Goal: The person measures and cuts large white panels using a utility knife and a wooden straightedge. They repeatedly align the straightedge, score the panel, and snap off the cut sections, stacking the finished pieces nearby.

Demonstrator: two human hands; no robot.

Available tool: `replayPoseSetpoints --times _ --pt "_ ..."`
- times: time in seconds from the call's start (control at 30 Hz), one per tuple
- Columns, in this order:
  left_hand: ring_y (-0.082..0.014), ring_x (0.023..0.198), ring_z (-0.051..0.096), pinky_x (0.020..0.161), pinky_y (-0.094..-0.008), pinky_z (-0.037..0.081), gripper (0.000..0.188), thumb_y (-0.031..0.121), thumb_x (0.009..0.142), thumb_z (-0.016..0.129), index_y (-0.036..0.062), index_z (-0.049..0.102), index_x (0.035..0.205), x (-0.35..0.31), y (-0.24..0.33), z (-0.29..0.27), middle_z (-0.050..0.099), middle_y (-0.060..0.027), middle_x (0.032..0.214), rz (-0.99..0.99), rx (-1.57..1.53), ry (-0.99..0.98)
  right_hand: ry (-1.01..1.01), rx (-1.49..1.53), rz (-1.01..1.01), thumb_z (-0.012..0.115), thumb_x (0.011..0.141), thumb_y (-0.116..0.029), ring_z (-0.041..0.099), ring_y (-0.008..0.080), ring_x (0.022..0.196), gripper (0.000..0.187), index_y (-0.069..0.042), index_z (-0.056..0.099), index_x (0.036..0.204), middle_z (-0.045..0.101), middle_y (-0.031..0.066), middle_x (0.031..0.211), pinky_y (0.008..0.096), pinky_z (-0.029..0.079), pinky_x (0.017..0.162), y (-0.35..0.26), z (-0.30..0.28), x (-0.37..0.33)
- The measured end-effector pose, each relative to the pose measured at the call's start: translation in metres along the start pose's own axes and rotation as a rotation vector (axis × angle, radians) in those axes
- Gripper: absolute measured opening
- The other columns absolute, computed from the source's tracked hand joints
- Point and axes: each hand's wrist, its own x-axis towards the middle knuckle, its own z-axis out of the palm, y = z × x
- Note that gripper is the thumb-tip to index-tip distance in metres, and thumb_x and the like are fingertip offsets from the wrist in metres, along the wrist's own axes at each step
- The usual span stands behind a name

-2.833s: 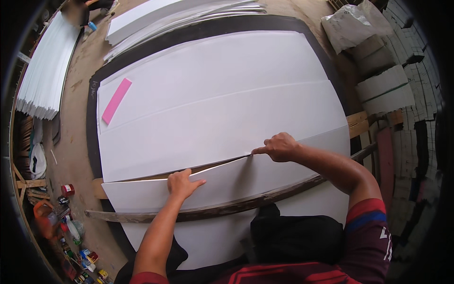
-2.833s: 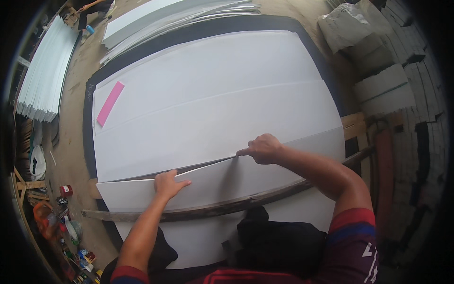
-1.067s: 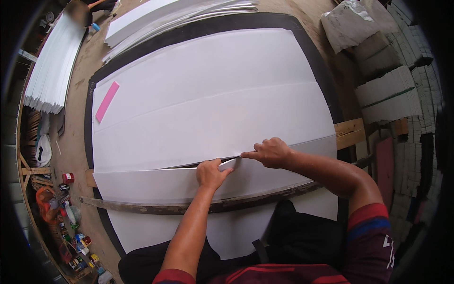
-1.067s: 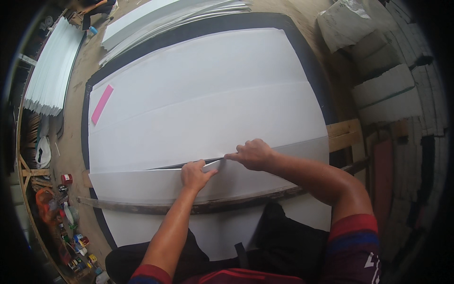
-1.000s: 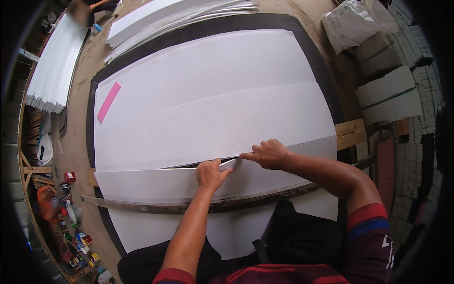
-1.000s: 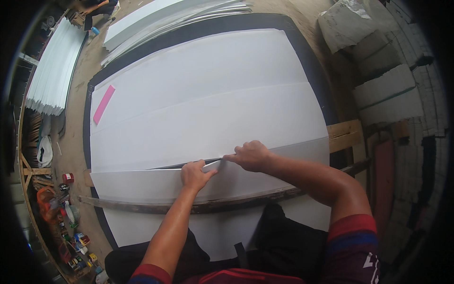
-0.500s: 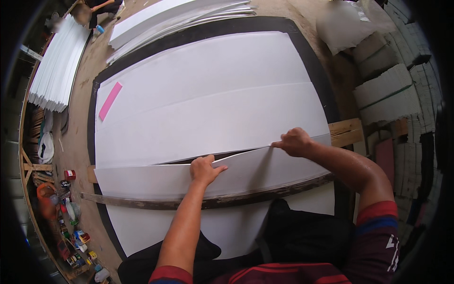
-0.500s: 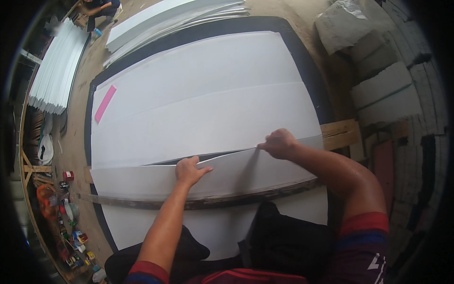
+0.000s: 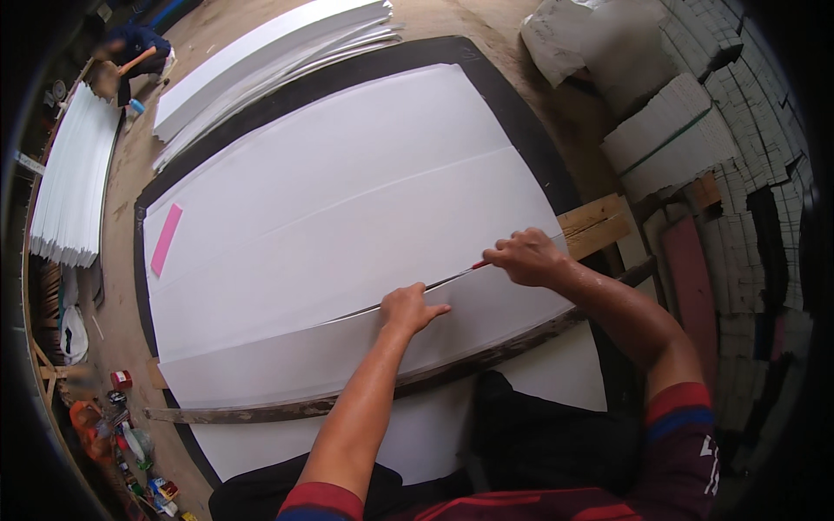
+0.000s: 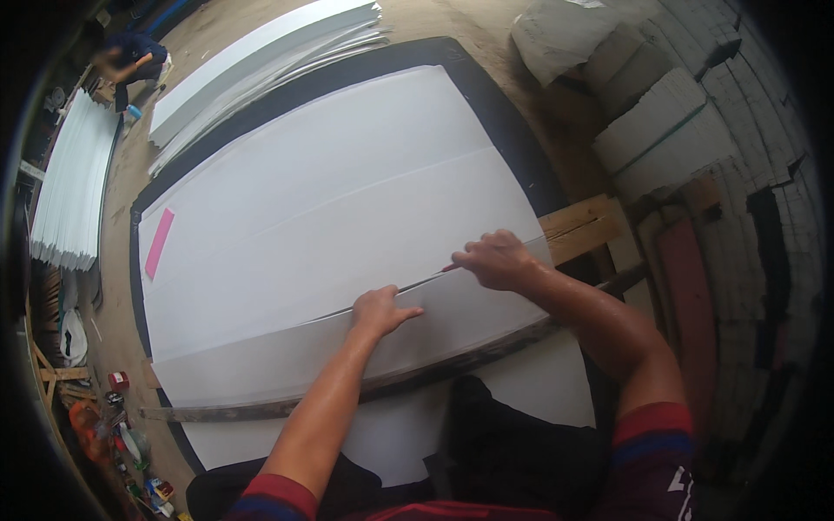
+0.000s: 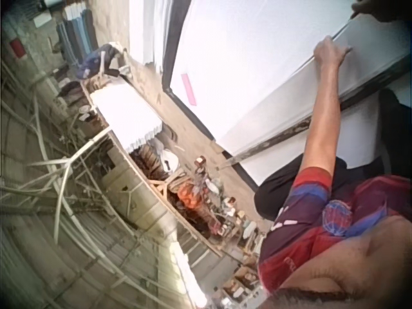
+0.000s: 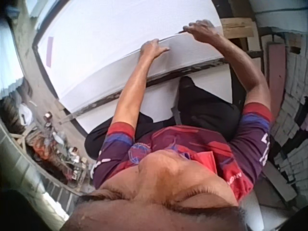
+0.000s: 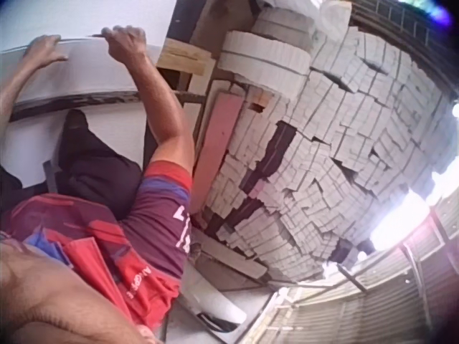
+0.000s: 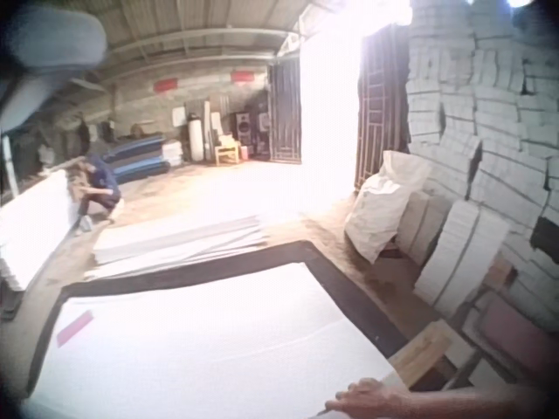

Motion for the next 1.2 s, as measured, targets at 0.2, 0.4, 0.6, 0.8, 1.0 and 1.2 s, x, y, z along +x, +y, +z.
replayPoseSetpoints --times 0.2,0.4,0.6,0.8,1.0,1.2 --pt "-0.0309 0.086 0.075 0.077 -0.0472 0.054 0.056 0.065 0.078 0.085 0.0128 0.072 0.093 -0.024 0.013 0.002 0.076 -0.0091 0.082 -0.045 0.036 0.142 0.004 0.033 -0.062 0.065 0.098 -0.016 0.078 0.0273 0.083 0.03 -0.033 0.076 0.12 0.076 0.0058 0.091 0.042 0.059 0.071 -0.006 0.009 0.007" --pt "-0.0311 0.084 0.074 0.077 -0.0471 0.054 0.055 0.065 0.077 0.086 0.0133 0.072 0.09 -0.026 0.015 0.002 0.074 -0.0079 0.079 -0.067 0.043 0.166 -0.03 -0.043 -0.089 0.064 0.097 -0.018 0.079 0.028 0.084 0.021 -0.024 0.079 0.111 0.078 0.0085 0.09 0.0428 0.06 0.071 0.004 0.016 0.01" --pt "-0.0367 0.073 0.072 0.067 -0.0493 0.053 0.059 0.065 0.072 0.089 0.0113 0.067 0.083 -0.025 0.01 0.008 0.071 -0.0111 0.07 0.009 0.003 0.289 -0.045 -0.063 -0.071 0.062 0.097 -0.018 0.079 0.0286 0.085 0.018 -0.016 0.079 0.101 0.078 0.0112 0.086 0.044 0.061 0.071 0.012 0.028 0.009" --pt "-0.0369 0.069 0.069 0.065 -0.0504 0.051 0.063 0.069 0.07 0.089 0.0106 0.064 0.077 -0.024 0.011 0.007 0.067 -0.0105 0.066 -0.023 0.01 0.242 -0.219 -0.212 0.028 0.059 0.1 -0.021 0.08 0.0281 0.088 0.021 -0.015 0.08 0.101 0.079 0.0101 0.089 0.0442 0.061 0.072 0.061 0.032 -0.022" --pt "-0.0327 0.072 0.07 0.069 -0.0473 0.051 0.057 0.063 0.071 0.09 0.0131 0.063 0.075 -0.029 0.012 0.003 0.068 -0.0065 0.068 -0.027 -0.002 0.245 -0.293 -0.406 0.094 0.064 0.101 -0.029 0.079 0.0257 0.078 0.02 -0.021 0.08 0.109 0.076 0.0065 0.078 0.0412 0.06 0.067 0.126 0.033 -0.062" --pt "-0.0326 0.075 0.072 0.07 -0.0478 0.051 0.055 0.061 0.072 0.091 0.0134 0.063 0.076 -0.027 0.015 -0.005 0.07 -0.006 0.069 -0.077 -0.026 0.164 -0.16 -0.376 0.086 0.066 0.098 -0.03 0.079 0.0233 0.075 0.019 -0.023 0.084 0.103 0.076 0.004 0.076 0.0404 0.059 0.067 0.156 0.056 -0.084"
